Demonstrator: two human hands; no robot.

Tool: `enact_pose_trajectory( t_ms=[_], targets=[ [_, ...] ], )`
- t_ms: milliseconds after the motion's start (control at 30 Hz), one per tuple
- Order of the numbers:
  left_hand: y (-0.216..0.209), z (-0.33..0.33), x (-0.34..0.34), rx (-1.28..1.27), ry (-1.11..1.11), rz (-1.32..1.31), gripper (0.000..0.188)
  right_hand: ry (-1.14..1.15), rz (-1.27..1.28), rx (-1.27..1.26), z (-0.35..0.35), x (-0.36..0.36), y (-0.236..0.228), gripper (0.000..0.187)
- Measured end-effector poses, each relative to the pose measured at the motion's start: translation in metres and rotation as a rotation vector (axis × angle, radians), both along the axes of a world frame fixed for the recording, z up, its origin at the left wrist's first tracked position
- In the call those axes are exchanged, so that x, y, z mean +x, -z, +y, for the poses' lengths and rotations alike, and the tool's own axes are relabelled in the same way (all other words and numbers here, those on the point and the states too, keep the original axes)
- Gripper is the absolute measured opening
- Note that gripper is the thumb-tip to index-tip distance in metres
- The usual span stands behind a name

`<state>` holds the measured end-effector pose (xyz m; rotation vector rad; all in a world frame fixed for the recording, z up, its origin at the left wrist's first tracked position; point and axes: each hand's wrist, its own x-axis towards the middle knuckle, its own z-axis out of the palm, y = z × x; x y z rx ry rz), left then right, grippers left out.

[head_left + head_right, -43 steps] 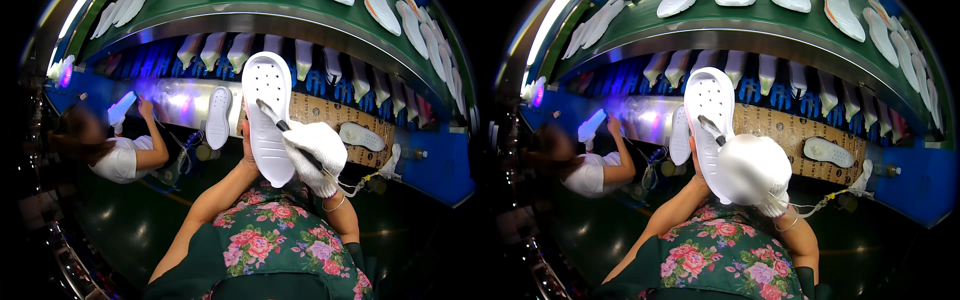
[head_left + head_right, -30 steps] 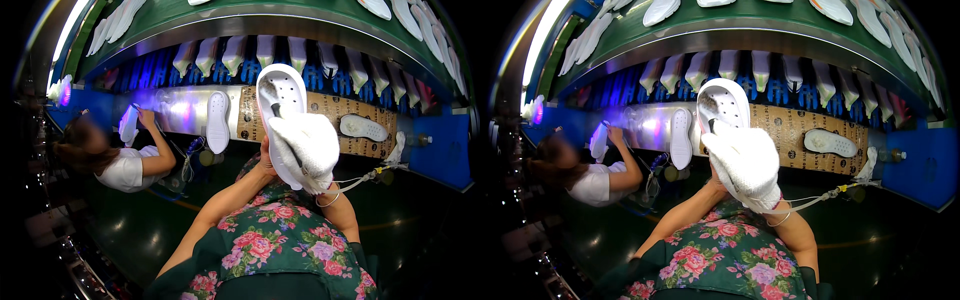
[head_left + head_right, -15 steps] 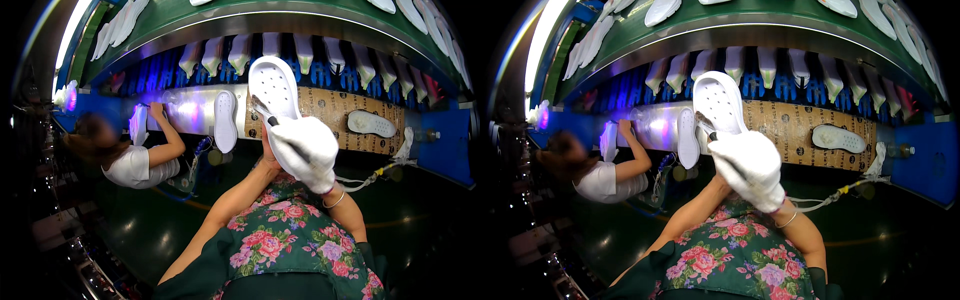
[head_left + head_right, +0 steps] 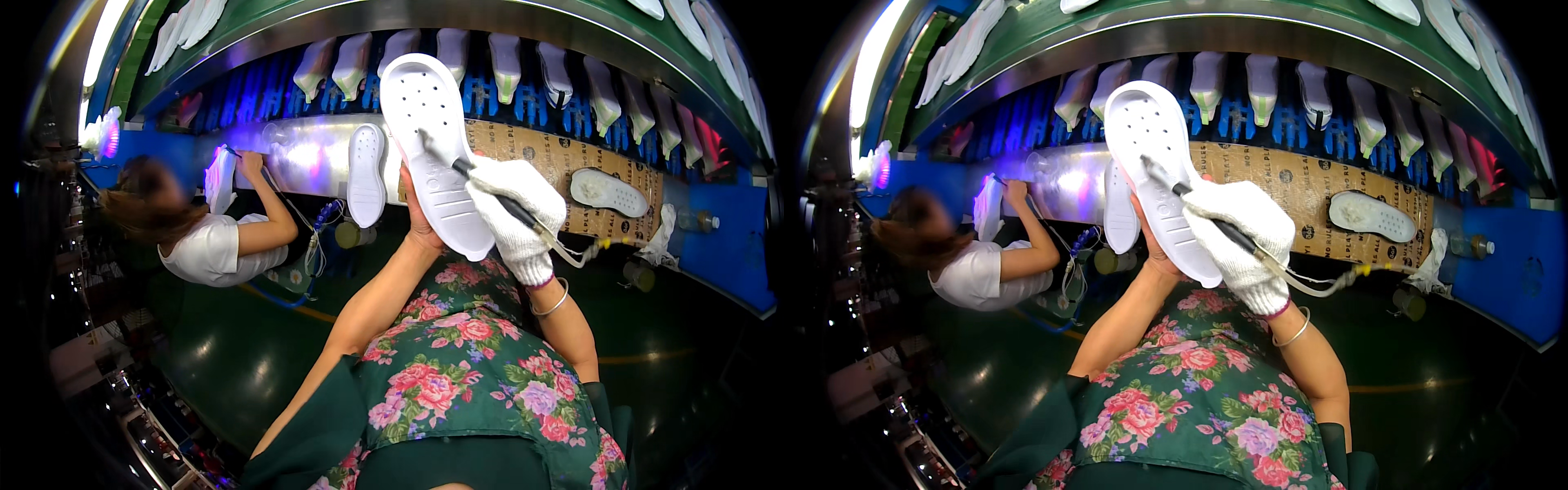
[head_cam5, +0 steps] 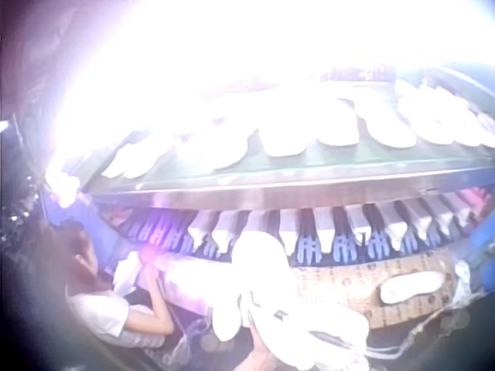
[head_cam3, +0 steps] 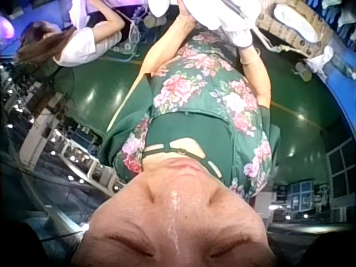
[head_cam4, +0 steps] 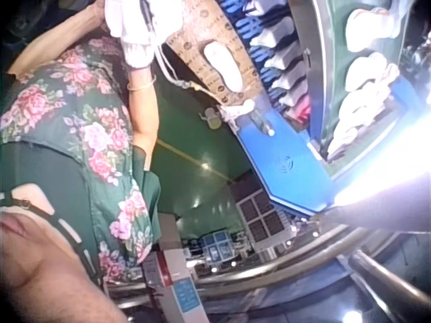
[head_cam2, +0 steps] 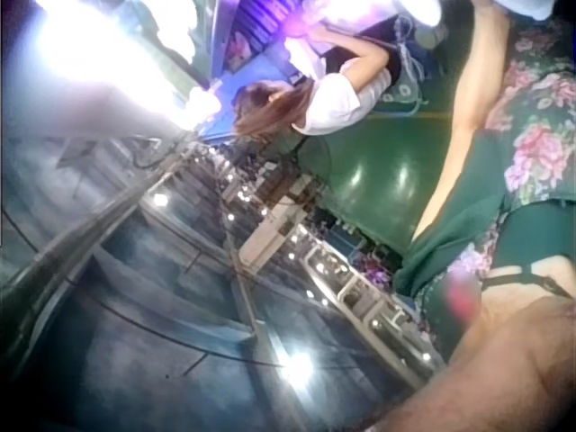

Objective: The person applies glue to the interior of white shoe soles using a brush while holding each sole by hand, then places the soles onto a conveyor belt.

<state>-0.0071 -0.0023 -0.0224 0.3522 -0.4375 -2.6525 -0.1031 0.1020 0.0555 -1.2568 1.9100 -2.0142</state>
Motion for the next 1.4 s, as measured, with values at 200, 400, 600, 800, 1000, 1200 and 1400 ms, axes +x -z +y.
enact_pose_trajectory(
  t_ms=[200, 400, 600, 800, 1000, 1200, 1400],
  targets=[
    [0.008, -0.016, 0.008, 0.059, 0.244, 0.197, 0.109, -0.156, 0.284, 0.081, 0.004, 0.022, -0.007, 0.023],
    [0.002, -0.016, 0.005, 0.434, 0.078, 0.314, 0.108, -0.133, 0.114, 0.060, 0.007, 0.003, 0.000, 0.020],
    [0.011, -0.027, 0.005, 0.177, 0.191, 0.245, 0.103, -0.399, 0.159, 0.027, 0.012, 0.015, 0.000, 0.022],
    [-0.003, -0.039, 0.008, 0.137, 0.209, 0.156, 0.107, -0.273, 0.319, 0.092, 0.009, 0.007, 0.011, 0.027],
    [-0.015, -0.058, 0.012, 0.036, 0.344, 0.237, 0.117, -0.313, 0.029, 0.107, 0.010, 0.021, 0.004, 0.014],
    [0.001, -0.077, 0.001, -0.033, 0.579, 0.344, 0.110, -0.437, 0.252, 0.072, 0.018, 0.034, 0.010, 0.025],
    [-0.020, -0.069, 0.003, 0.044, 0.469, 0.161, 0.108, -0.293, -0.065, 0.154, 0.018, 0.021, 0.011, 0.015]
  ],
)
